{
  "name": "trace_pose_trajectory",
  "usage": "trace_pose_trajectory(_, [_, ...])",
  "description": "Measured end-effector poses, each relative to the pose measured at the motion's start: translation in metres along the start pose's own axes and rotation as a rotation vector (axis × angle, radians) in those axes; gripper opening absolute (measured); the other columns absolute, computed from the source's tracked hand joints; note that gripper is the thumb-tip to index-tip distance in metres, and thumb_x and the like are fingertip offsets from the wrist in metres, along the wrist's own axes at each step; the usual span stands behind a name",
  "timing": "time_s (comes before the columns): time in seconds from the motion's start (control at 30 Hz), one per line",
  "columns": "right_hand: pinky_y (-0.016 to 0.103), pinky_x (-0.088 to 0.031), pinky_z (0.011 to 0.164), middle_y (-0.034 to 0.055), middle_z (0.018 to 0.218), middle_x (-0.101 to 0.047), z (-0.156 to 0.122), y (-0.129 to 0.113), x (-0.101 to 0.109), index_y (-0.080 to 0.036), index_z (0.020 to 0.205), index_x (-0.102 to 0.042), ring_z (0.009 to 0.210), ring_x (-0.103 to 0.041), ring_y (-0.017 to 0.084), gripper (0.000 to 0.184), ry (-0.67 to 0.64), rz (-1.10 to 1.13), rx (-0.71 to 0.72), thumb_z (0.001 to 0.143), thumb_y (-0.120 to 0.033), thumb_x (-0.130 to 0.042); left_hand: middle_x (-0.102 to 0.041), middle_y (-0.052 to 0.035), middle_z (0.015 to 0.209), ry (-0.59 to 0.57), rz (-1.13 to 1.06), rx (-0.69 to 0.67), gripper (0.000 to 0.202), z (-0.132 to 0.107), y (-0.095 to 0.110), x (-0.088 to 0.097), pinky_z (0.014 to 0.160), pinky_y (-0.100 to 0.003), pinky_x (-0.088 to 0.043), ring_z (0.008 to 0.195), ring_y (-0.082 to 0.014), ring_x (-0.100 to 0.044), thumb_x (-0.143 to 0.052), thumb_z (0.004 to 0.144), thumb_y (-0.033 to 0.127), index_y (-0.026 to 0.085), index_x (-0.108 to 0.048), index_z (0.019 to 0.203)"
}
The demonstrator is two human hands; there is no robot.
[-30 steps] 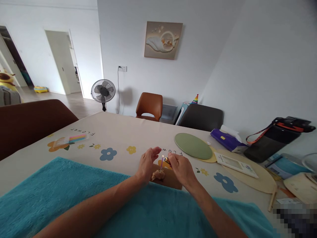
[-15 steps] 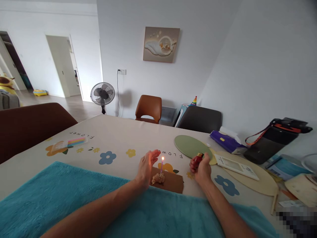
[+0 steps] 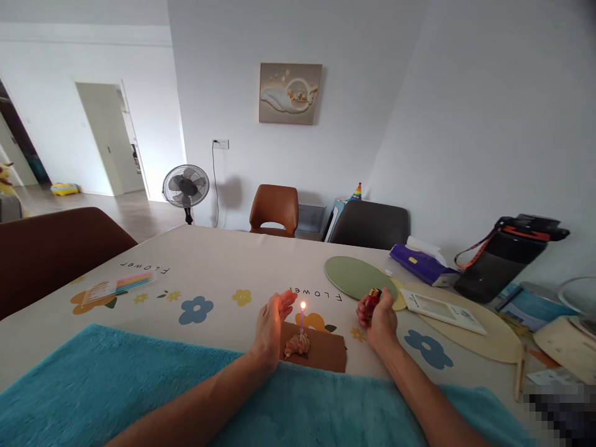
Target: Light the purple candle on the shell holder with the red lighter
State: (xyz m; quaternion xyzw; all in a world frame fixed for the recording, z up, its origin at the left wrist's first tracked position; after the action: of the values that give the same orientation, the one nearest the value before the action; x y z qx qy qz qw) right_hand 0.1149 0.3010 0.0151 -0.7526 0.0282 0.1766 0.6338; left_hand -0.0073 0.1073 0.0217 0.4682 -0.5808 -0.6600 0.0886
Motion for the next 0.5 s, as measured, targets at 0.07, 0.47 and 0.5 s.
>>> trace_pose_trajectory(0.07, [0.018,-0.021,0.027,-0.0034,0.038,-0.041,0.0007,0.0004,0.0004,-0.020,0.057,-0.040,0.029,-0.035,0.008,0.046,0.012,0.000,-0.008,0.081,-0.060,-0.036,-0.064,-0.0104,0.119,-0.007,0.011,-0.006,0.037,-0.0006,0.0005,-0.0006,0.105,-0.038,-0.035,0.118,-0.0229,-0.054,-0.040,0.090,0.035,0.015,-0.067,0.104])
trace_pose_trajectory(0.47, [0.018,-0.022,0.027,-0.0031,0.038,-0.041,-0.0029,-0.0011,-0.0004,-0.020,0.056,-0.041,0.029,-0.035,0.008,0.047,0.008,-0.021,0.033,0.081,-0.060,-0.037,-0.064,-0.0087,0.121,0.022,0.037,-0.006,0.036,-0.0001,-0.0032,0.0017,0.106,-0.038,-0.034,0.118,-0.0233,-0.054,-0.041,0.089,0.036,0.017,-0.067,0.105])
trace_pose_trajectory(0.5, [0.018,-0.022,0.027,-0.0032,0.038,-0.041,-0.0025,-0.0007,-0.0002,-0.020,0.056,-0.041,0.029,-0.035,0.008,0.047,0.009,-0.023,0.035,0.081,-0.060,-0.037,-0.063,-0.0082,0.121,0.023,0.041,-0.007,0.036,-0.0001,-0.0034,0.0018,0.106,-0.038,-0.034,0.118,-0.0231,-0.054,-0.040,0.090,0.036,0.018,-0.068,0.104])
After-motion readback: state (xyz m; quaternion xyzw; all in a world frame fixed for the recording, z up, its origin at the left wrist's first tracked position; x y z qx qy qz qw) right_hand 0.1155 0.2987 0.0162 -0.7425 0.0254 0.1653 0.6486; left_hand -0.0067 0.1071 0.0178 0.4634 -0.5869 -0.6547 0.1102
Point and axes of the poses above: each hand's wrist, its own z-axis towards the middle knuckle, its own x-axis out of the back of the hand, y = z × x, the point moved 1 cm from there along z, towards the middle knuckle
